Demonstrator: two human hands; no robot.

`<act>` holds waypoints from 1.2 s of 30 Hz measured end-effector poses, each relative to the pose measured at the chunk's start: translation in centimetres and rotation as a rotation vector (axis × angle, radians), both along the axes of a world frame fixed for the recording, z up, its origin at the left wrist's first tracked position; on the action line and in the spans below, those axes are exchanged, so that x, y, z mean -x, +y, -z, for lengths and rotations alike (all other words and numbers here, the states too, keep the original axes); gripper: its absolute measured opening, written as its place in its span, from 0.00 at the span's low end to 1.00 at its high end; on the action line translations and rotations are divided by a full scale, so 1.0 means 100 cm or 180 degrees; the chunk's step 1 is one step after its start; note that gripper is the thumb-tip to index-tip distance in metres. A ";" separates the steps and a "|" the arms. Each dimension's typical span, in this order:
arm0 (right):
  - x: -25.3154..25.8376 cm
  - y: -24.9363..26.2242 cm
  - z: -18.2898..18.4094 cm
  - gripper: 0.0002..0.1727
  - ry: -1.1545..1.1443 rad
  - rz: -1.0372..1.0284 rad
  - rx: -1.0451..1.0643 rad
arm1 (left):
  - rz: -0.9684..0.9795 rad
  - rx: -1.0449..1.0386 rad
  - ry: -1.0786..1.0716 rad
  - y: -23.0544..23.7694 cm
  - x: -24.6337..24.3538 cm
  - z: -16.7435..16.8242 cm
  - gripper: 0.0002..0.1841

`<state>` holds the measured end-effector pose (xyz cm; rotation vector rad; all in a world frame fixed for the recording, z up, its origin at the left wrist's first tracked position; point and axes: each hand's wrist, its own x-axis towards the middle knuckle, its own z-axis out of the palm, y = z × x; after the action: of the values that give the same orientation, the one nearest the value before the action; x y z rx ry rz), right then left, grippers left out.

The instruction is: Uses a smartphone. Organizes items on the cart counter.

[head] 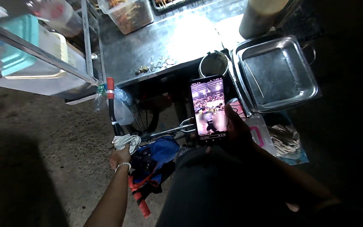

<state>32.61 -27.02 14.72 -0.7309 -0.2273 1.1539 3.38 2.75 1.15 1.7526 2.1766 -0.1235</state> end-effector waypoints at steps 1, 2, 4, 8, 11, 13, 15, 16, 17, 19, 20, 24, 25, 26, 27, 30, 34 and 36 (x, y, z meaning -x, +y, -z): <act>-0.001 0.000 0.000 0.35 0.0009 -0.0056 -0.0022 | 0.0001 -0.0001 0.0007 0.000 0.000 0.000 0.40; -0.001 0.000 -0.001 0.36 0.0024 -0.0101 -0.0045 | 0.0002 -0.0001 0.0008 0.001 0.000 0.000 0.40; -0.001 0.000 -0.003 0.35 0.0011 -0.0046 -0.0039 | 0.0003 0.0009 0.0034 0.001 0.000 0.001 0.39; 0.001 0.001 -0.005 0.33 -0.0020 0.0061 -0.0019 | 0.0008 0.0002 0.0047 0.000 -0.001 0.000 0.39; -0.001 0.001 -0.002 0.35 0.0034 -0.0069 -0.0128 | 0.0017 -0.0007 0.0052 0.000 0.000 0.001 0.40; 0.000 0.001 -0.002 0.34 0.0057 -0.0019 -0.0113 | 0.0005 -0.0005 0.0060 0.000 0.000 0.002 0.40; 0.000 0.000 -0.002 0.34 0.0044 -0.0039 -0.0093 | -0.0007 -0.0001 0.0073 0.000 0.000 0.002 0.39; 0.000 0.000 -0.001 0.34 0.0028 -0.0042 -0.0068 | -0.0010 0.0002 0.0070 0.000 0.000 0.001 0.39; 0.000 0.000 -0.001 0.34 0.0017 -0.0042 -0.0059 | -0.0008 0.0010 0.0067 0.000 0.000 0.001 0.40; 0.000 0.000 -0.001 0.34 -0.0004 -0.0043 -0.0073 | 0.0015 0.0023 0.0081 0.000 0.000 0.000 0.40; 0.001 0.000 -0.001 0.33 0.0000 -0.0020 -0.0074 | 0.0027 0.0017 0.0072 0.000 0.000 0.000 0.40; 0.001 -0.001 0.000 0.35 0.0066 -0.0034 -0.0092 | 0.0020 0.0028 0.0029 0.000 0.000 0.000 0.40; 0.001 -0.001 0.001 0.35 0.0055 -0.0061 -0.0117 | 0.0013 0.0042 0.0036 -0.001 0.000 0.000 0.40; 0.001 -0.001 0.001 0.35 0.0033 -0.0078 -0.0126 | 0.0003 0.0054 0.0038 -0.001 0.000 -0.001 0.41; 0.001 0.000 0.000 0.35 0.0032 -0.0090 -0.0133 | -0.0010 0.0061 0.0028 0.000 0.000 -0.001 0.41; 0.002 0.001 -0.003 0.34 0.0041 -0.0070 -0.0164 | -0.0014 0.0043 0.0018 0.001 0.001 0.001 0.41; 0.001 0.001 0.001 0.34 0.0070 -0.0085 -0.0144 | -0.0013 0.0015 0.0028 0.000 0.001 0.001 0.40; 0.000 0.001 0.002 0.34 0.0062 -0.0056 -0.0108 | -0.0015 0.0029 0.0030 0.000 0.000 0.000 0.40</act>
<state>32.56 -26.92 14.56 -0.6886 -0.2367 1.1707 3.42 2.74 1.13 1.7453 2.1833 -0.1406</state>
